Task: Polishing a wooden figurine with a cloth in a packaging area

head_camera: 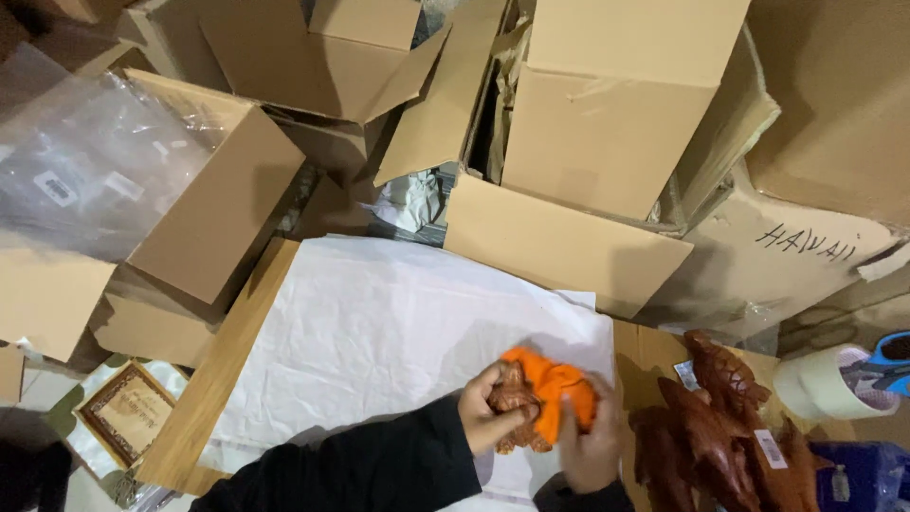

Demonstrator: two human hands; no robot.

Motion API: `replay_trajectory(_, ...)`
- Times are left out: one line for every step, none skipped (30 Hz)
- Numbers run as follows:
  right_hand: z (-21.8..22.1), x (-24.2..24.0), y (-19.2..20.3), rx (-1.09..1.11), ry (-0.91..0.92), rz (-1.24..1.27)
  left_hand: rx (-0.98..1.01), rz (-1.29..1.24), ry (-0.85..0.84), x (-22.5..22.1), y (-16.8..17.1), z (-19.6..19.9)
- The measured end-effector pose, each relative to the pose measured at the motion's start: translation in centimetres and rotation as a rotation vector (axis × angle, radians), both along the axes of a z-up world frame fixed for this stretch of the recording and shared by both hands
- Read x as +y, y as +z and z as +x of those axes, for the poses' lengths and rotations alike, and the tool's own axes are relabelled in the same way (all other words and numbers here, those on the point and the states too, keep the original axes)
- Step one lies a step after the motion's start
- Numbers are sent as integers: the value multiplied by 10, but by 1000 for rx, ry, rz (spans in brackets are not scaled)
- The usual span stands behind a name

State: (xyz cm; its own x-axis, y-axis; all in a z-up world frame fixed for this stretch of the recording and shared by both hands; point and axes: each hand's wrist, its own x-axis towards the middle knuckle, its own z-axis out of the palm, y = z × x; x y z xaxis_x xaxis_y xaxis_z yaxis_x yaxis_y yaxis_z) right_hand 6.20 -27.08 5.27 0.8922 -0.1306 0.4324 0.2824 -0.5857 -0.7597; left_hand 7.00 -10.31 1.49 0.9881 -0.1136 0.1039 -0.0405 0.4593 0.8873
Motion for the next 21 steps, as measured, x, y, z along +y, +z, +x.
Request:
replay_trajectory(0, -1, 16, -44, -57, 12, -7, 13, 15, 2, 0, 0)
replay_trajectory(2, -2, 31, -88, -115, 23, -14, 25, 29, 5, -1, 1)
replay_trajectory(7, -12, 26, -69, -122, 18, 5, 22, 21, 6, 2, 1)
replay_trajectory(14, -23, 21, -81, -138, 214, 1, -40, 20, 7, 4, 1)
replay_trajectory(18, -34, 15, -96, -164, 411, -2, -100, 12, 7, 6, 3)
replay_trajectory(14, -38, 2, -80, -184, 406, 18, -102, -4, 9, 10, -3)
replay_trajectory(16, -43, -9, 17, -164, 494, 40, -62, -3, 11, 15, -1)
replay_trajectory(18, -48, -20, 114, -145, 583, 63, -22, -2, 13, 21, 0)
replay_trajectory(16, -36, -20, 113, -158, 582, 65, -23, -14, 12, 18, 1)
replay_trajectory(13, -24, -19, 185, 126, 632, 55, -7, -6, 11, 14, 1)
replay_trajectory(12, -12, -19, 261, 415, 675, 44, 9, 6, 10, 11, 0)
replay_trajectory(5, -2, -8, 261, 407, 677, 47, 10, -1, 11, 14, 0)
replay_trajectory(0, 9, 3, 280, 421, 530, -6, 3, -12, 12, 17, 0)
replay_trajectory(-6, 19, 14, 298, 433, 383, -59, -4, -22, 13, 20, 0)
replay_trajectory(-7, 20, 17, 299, 429, 384, -57, -5, -26, 13, 20, 1)
replay_trajectory(-9, 22, 21, 331, 389, 381, -36, 16, -29, 13, 21, 1)
replay_trajectory(-10, 24, 24, 364, 352, 376, -16, 36, -29, 13, 22, 2)
replay_trajectory(-9, 22, 24, 365, 352, 375, -15, 34, -29, 11, 24, 1)
replay_trajectory(-9, 21, 23, 327, 343, 314, -39, 39, -9, 11, 27, 0)
replay_trajectory(-9, 20, 23, 289, 334, 252, -63, 44, 11, 10, 30, -1)
replay_trajectory(-9, 20, 17, 289, 332, 254, -64, 45, 9, 10, 29, -2)
